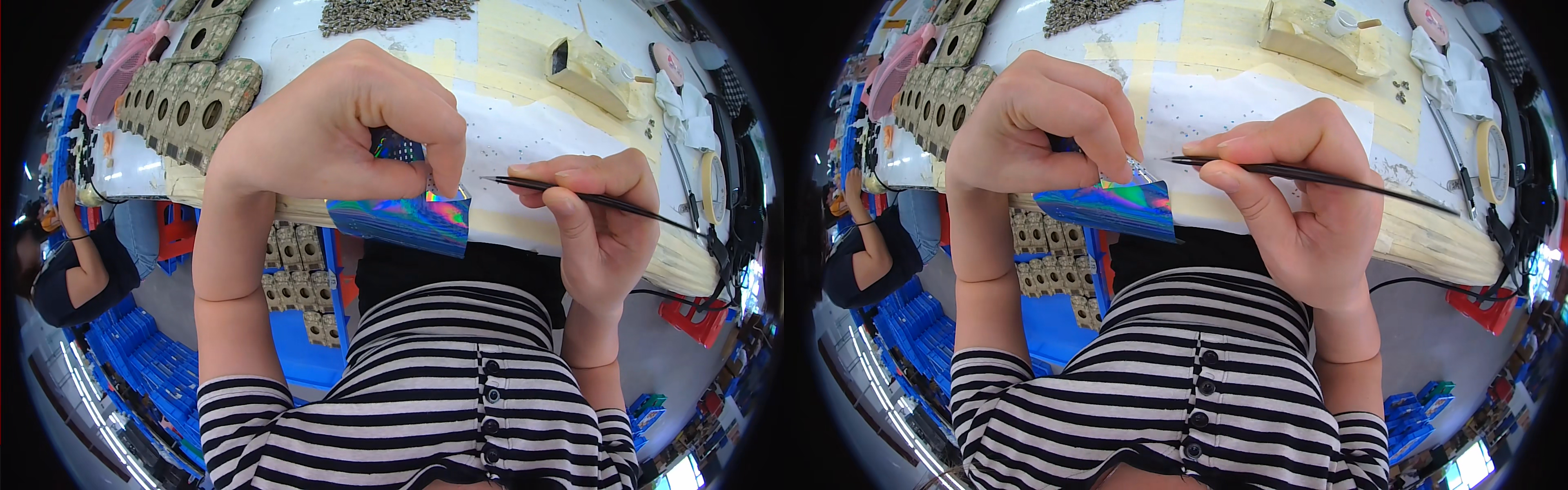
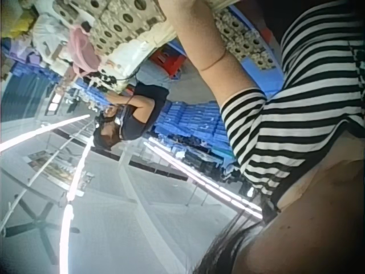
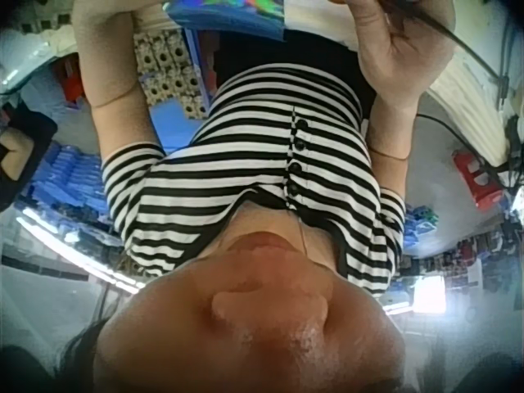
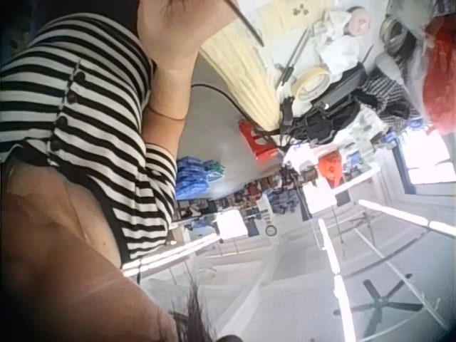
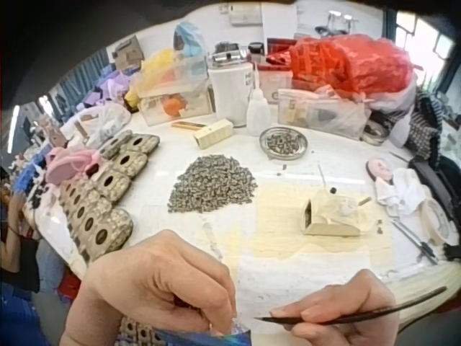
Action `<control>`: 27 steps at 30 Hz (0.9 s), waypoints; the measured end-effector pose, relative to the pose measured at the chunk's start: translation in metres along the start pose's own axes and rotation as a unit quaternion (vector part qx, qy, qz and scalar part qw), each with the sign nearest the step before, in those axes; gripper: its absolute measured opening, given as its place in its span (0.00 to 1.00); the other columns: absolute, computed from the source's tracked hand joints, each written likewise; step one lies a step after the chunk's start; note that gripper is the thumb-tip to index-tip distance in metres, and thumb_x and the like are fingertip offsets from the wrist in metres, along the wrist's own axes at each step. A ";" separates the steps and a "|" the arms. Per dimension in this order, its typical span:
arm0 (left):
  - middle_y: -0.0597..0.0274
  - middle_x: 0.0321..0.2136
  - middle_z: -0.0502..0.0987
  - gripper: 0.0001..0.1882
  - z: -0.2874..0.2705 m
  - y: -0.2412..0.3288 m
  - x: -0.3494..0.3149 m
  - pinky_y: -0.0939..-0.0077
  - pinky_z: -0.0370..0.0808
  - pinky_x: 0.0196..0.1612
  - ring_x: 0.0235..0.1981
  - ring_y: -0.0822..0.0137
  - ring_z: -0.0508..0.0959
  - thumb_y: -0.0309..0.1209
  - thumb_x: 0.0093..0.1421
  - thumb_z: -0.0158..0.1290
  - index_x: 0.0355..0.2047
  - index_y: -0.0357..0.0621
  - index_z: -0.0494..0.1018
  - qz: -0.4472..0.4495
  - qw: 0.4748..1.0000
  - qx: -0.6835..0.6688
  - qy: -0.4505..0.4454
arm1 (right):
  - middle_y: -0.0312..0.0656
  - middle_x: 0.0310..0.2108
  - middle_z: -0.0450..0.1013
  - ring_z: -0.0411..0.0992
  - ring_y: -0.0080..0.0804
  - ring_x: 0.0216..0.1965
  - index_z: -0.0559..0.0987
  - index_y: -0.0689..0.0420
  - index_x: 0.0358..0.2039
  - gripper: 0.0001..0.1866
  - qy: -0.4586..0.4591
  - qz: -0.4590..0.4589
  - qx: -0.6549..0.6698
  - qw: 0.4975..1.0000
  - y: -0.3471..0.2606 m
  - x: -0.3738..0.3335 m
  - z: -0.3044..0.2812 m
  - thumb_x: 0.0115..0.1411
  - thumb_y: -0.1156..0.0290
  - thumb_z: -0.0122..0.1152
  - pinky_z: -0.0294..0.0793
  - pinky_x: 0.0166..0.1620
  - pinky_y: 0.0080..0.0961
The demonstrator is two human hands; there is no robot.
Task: The person, using tweezers, picks up small adhesive dots one at a time and applies them to a strip on a blue holographic material.
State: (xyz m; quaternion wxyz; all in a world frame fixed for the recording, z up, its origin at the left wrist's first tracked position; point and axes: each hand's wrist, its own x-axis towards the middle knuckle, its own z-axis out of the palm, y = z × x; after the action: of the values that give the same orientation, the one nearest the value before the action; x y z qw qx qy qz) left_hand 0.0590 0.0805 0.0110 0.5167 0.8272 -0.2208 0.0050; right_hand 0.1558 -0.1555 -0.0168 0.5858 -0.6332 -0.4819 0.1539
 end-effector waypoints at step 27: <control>0.53 0.32 0.82 0.11 0.002 -0.002 -0.002 0.78 0.75 0.30 0.30 0.66 0.81 0.15 0.38 0.56 0.24 0.40 0.80 -0.007 1.000 -0.003 -0.007 | 0.46 0.32 0.79 0.79 0.36 0.33 0.76 0.60 0.32 0.12 0.048 -0.040 -0.116 0.991 0.004 -0.005 0.010 0.49 0.77 0.72 0.77 0.35 0.23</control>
State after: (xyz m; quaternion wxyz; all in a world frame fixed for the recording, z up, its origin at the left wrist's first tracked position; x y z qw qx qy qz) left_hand 0.0572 0.0806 0.0080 0.5179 0.8271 -0.2183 -0.0050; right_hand 0.1473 -0.1528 -0.0247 0.5364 -0.6840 -0.4926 0.0425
